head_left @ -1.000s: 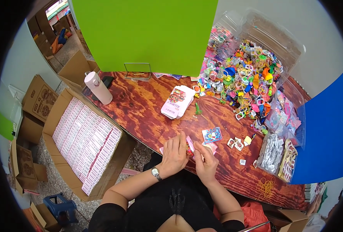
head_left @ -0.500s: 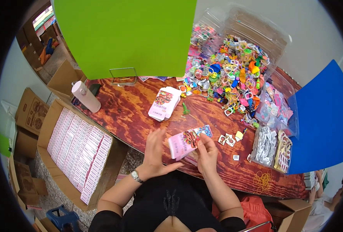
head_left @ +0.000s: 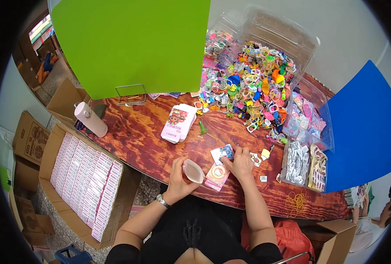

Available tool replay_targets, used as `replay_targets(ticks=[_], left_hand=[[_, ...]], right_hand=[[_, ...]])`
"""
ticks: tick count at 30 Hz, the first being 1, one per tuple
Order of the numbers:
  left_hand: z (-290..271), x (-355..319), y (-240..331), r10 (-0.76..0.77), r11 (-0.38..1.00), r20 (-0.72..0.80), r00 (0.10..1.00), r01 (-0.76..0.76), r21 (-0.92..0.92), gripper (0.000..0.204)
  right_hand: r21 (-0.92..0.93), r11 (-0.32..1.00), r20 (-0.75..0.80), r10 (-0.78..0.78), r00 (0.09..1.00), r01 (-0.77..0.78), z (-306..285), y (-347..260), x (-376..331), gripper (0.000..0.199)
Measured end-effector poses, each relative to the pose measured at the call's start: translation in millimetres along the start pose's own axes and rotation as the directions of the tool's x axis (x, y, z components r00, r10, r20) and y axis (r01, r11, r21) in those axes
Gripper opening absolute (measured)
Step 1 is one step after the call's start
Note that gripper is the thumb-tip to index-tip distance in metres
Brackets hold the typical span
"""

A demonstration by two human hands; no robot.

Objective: Pack small colorful items into pink cardboard boxes and arrange them into a larger shipping carton.

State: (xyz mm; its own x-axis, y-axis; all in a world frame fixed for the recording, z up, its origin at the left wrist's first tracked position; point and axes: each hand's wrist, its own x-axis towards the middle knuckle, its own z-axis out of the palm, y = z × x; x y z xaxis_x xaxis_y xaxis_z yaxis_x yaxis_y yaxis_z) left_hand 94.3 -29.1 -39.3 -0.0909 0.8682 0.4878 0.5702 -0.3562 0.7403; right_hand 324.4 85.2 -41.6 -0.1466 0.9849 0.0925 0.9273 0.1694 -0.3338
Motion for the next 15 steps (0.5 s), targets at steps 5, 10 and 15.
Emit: replay_targets(ticks=[5,10,15], left_hand=[[3.9,-4.1,-7.1,-0.072,0.997,0.016,0.997,0.072,0.029,0.085],[5.2,-6.0,-14.4,-0.15,0.988,0.016,0.988,0.15,0.026,0.084],[3.5,-5.8,-16.7,-0.219,0.976,0.025,0.975,0.218,0.018,0.083]], right_hand=[[0.047,0.993,0.068,0.107,0.992,-0.11,-0.1,-3.5,11.7,0.066],[0.348,0.937,-0.124,0.066,0.99,-0.019,18.7,21.2,10.8,0.034],[0.495,0.864,-0.321,0.079,0.944,0.095,-8.0,-3.2,5.3,0.02]])
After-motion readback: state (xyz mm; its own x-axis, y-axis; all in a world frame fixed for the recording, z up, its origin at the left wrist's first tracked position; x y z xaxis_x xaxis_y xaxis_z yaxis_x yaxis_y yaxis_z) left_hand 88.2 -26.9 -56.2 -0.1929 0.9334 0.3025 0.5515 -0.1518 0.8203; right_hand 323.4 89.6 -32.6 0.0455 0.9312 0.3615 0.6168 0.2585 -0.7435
